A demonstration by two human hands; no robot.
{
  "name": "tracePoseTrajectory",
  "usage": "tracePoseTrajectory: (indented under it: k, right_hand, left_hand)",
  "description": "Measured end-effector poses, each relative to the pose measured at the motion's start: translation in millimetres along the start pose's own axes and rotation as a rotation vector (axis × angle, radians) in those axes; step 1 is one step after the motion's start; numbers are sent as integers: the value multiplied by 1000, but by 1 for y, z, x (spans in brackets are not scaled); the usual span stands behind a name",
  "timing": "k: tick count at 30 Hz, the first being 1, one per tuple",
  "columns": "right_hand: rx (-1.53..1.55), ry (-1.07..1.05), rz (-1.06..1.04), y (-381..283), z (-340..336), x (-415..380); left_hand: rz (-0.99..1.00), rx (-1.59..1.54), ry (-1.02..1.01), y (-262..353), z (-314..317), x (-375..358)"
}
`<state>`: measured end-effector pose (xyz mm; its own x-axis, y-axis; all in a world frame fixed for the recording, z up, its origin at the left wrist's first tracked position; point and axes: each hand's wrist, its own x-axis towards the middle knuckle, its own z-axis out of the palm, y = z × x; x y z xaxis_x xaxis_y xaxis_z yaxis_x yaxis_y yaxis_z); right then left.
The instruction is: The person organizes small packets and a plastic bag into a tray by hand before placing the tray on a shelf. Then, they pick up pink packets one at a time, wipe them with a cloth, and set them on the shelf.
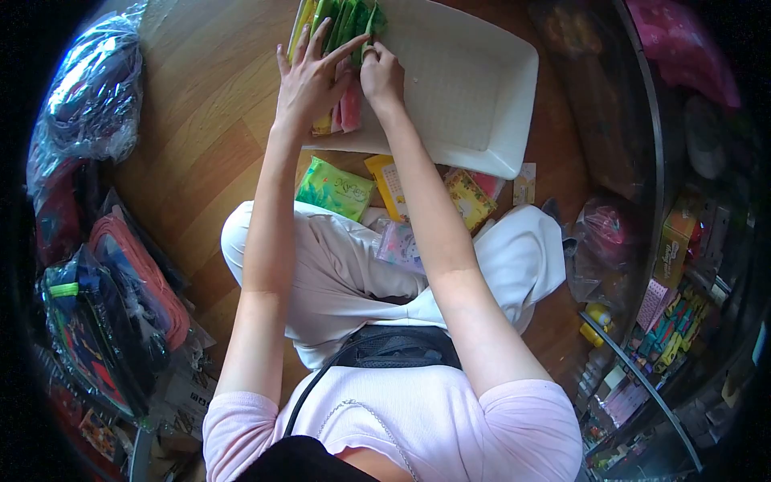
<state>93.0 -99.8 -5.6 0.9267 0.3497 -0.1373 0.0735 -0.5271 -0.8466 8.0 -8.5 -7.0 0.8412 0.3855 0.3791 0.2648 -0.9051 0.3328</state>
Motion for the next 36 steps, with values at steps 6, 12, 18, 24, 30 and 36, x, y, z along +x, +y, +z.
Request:
tracePoseTrajectory:
  k: [6, 12, 18, 24, 30, 36]
  right_hand:
    - [395, -226, 32, 26, 9, 15]
    - [557, -226, 146, 18, 8, 6]
    - [728, -98, 93, 32, 24, 9]
    - [252, -54, 122, 18, 12, 11]
    - [183, -10, -155, 26, -61, -15]
    - [-347, -94, -18, 30, -197, -111]
  left_hand:
    - [34, 92, -44, 1, -8, 1]
    - [64, 46, -46, 0, -7, 0]
    - [85, 49, -61, -1, -8, 0]
    - [88, 54, -44, -4, -8, 1]
    - [-4, -101, -235, 10, -40, 7]
    - [5, -114, -220, 10, -37, 6]
